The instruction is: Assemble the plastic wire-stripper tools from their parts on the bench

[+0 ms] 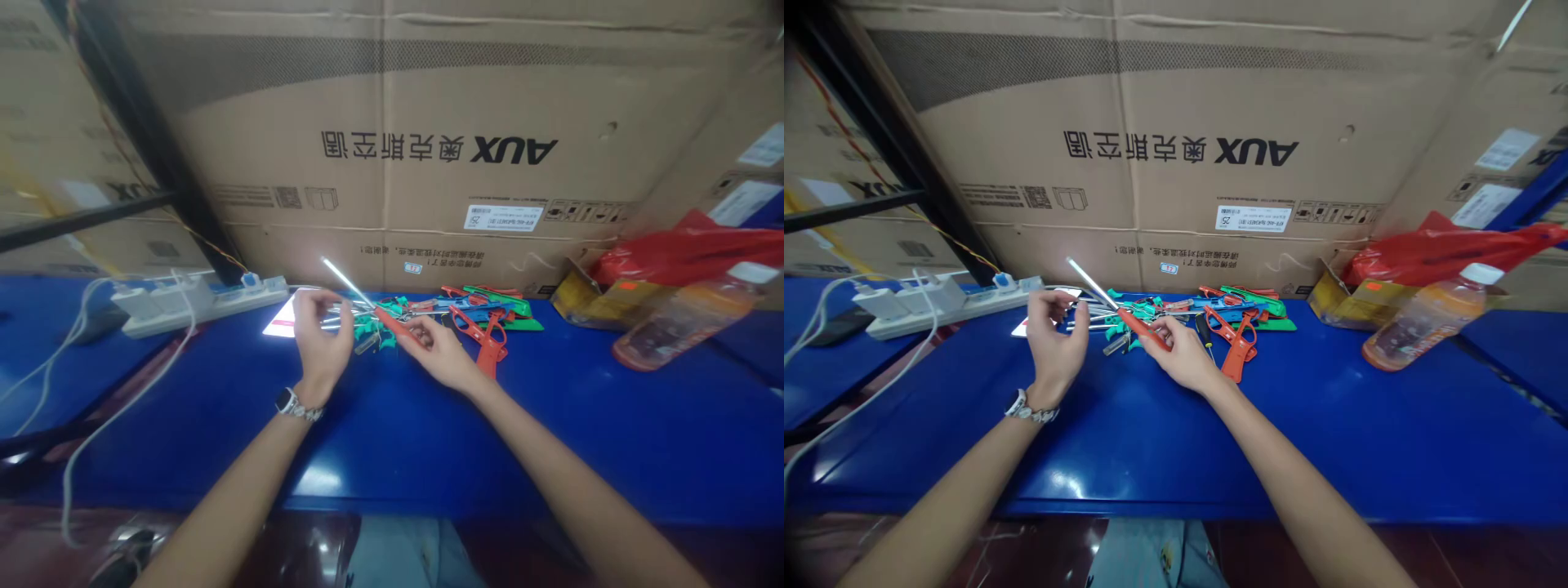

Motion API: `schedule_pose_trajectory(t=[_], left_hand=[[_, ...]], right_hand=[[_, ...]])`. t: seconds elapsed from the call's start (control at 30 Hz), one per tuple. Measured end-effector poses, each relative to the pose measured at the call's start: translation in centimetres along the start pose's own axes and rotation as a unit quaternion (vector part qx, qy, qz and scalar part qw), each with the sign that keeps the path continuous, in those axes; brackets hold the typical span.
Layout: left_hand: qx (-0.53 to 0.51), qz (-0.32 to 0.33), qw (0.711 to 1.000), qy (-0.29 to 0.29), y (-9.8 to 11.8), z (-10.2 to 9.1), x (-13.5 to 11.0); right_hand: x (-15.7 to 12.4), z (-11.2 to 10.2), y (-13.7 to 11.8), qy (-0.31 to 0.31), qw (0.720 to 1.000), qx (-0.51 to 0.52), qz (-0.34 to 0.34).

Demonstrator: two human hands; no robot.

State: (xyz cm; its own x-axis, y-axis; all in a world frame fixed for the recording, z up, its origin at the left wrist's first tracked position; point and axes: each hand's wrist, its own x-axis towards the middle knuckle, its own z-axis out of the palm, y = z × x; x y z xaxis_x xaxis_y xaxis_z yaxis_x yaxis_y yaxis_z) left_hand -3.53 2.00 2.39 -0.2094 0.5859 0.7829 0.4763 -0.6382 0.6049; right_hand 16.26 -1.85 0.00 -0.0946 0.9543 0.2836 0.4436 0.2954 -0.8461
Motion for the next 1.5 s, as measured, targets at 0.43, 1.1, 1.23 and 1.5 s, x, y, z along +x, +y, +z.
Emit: schedule_pose_trajectory(t=[0.43, 1.1, 1.23, 1.5], left_hand=[[-0.344, -0.309, 0.821, -0.335, 0.2, 5.0, 1.0], [-0.384, -0.460, 0.770, -0.222, -0.1, 5.9, 0.6], [-0.375, -0.461, 0.774, -0.218, -0.7, 5.7, 1.0], [-0.324, -0.420, 0.823, -0.202, -1.6, 5.7, 1.1]], right_hand=[[0.4, 0.7, 0.5, 0.062, 0.980, 0.176, 0.070], [3.2, 0.6, 1.2, 0.080, 0.996, 0.018, 0.040], [4.8, -0.1, 1.5, 0.070, 0.996, -0.020, 0.059], [7.2, -1.7, 0.6, 0.062, 0.990, -0.110, 0.055]])
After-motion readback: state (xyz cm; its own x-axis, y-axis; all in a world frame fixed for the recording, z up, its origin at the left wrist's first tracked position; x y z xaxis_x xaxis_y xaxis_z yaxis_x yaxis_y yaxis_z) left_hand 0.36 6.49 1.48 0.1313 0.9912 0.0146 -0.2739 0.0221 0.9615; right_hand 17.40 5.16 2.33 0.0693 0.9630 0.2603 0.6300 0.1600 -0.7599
